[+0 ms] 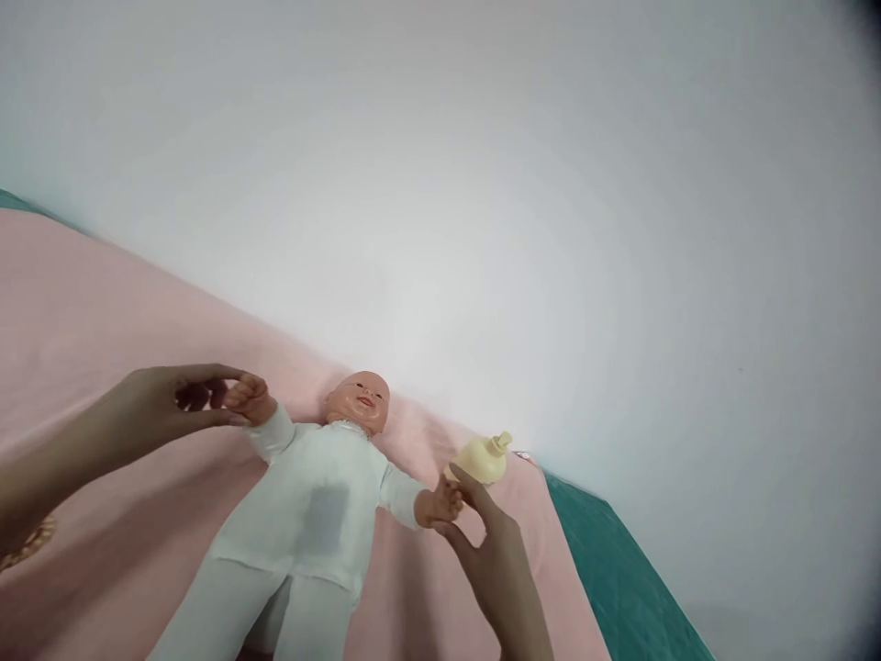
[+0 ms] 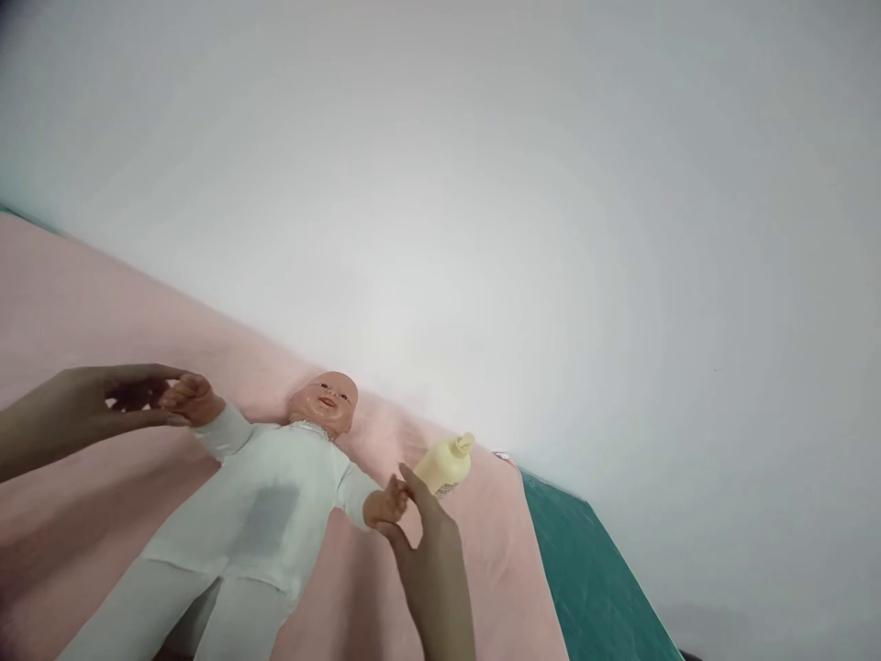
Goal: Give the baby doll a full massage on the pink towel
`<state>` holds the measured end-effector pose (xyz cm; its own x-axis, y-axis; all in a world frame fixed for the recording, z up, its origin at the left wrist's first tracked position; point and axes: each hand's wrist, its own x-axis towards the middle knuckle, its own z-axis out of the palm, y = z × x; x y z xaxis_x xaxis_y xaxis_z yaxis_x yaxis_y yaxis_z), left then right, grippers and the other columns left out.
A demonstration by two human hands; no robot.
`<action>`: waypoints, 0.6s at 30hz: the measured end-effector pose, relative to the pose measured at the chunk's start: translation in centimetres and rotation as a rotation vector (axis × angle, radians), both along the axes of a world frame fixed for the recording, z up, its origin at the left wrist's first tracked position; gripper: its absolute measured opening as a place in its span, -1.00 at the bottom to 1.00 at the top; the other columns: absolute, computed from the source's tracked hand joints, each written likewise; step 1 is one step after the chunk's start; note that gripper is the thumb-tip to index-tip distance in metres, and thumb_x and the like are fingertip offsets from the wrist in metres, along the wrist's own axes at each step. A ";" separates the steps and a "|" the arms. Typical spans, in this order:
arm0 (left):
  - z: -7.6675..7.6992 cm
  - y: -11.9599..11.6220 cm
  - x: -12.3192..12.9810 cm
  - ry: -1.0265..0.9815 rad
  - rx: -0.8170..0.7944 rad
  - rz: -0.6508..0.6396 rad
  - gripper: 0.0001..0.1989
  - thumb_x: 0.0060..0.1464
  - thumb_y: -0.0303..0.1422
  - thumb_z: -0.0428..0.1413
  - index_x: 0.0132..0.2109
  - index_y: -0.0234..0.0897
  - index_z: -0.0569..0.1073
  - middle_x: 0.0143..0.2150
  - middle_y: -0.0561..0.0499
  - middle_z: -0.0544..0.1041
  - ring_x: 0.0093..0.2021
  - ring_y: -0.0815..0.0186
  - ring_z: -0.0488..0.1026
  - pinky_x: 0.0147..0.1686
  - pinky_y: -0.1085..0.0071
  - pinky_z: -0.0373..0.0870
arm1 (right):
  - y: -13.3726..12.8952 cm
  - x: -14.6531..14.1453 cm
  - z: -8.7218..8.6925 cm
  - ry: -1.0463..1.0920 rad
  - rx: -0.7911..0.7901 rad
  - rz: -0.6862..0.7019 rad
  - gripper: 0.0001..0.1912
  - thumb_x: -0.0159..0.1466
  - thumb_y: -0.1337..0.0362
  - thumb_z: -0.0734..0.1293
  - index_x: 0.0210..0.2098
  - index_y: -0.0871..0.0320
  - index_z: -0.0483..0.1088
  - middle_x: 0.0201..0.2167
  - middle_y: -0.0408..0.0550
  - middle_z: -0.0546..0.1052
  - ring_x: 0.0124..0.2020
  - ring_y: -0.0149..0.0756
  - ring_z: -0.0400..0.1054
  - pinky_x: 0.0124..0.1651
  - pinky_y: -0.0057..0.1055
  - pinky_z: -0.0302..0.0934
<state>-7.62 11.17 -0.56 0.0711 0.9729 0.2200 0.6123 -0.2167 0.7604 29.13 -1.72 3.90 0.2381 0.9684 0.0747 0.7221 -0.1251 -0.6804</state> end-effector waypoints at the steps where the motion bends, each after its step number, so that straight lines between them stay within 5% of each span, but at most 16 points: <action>1: 0.0 -0.3 0.9 -0.029 -0.005 -0.047 -0.52 -0.02 0.00 0.17 -0.06 -0.24 0.52 -0.40 0.07 0.48 -0.40 0.29 0.29 -0.37 0.44 0.17 | 0.2 -1.2 0.1 0.024 0.020 0.058 -0.44 0.17 0.37 0.33 0.17 0.00 0.35 0.08 -0.08 0.52 0.14 -0.17 0.38 0.16 -0.24 0.25; 6: -1.3 -1.4 4.7 -0.044 0.053 -0.438 -0.73 0.03 -0.22 0.17 -0.15 -0.23 0.61 -0.51 0.10 0.40 -0.49 0.38 0.21 -0.48 0.50 0.12 | 1.7 -6.4 -1.7 0.014 0.017 0.390 -0.22 0.05 0.52 0.48 0.22 -0.01 0.30 0.01 -0.09 0.54 0.08 -0.17 0.39 0.17 -0.20 0.24; 10: -3.1 -1.5 5.9 0.067 0.186 -0.656 -0.74 0.09 -0.39 0.12 -0.07 -0.15 0.60 -0.45 0.10 0.46 -0.52 0.46 0.24 -0.51 0.57 0.14 | 2.5 -8.5 -3.4 -0.060 0.027 0.485 -0.13 0.01 0.54 0.52 0.28 0.13 0.23 -0.01 0.03 0.54 0.03 -0.08 0.39 0.09 -0.16 0.31; 18: -5.0 -1.6 6.5 0.257 0.634 -0.730 -0.69 0.23 -0.46 0.03 0.04 -0.09 0.52 -0.28 0.07 0.61 -0.36 0.33 0.52 -0.35 0.45 0.30 | 2.5 -9.9 -3.4 -0.130 -0.005 0.544 -0.14 0.07 0.59 0.44 0.32 0.15 0.15 -0.01 0.01 0.56 0.05 -0.07 0.39 0.16 -0.10 0.26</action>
<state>-1.16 9.55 -5.59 0.7224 0.3801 0.5776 0.2970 -0.9249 0.2372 19.23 0.75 0.55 -0.3065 0.9496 0.0652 0.7614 0.2857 -0.5819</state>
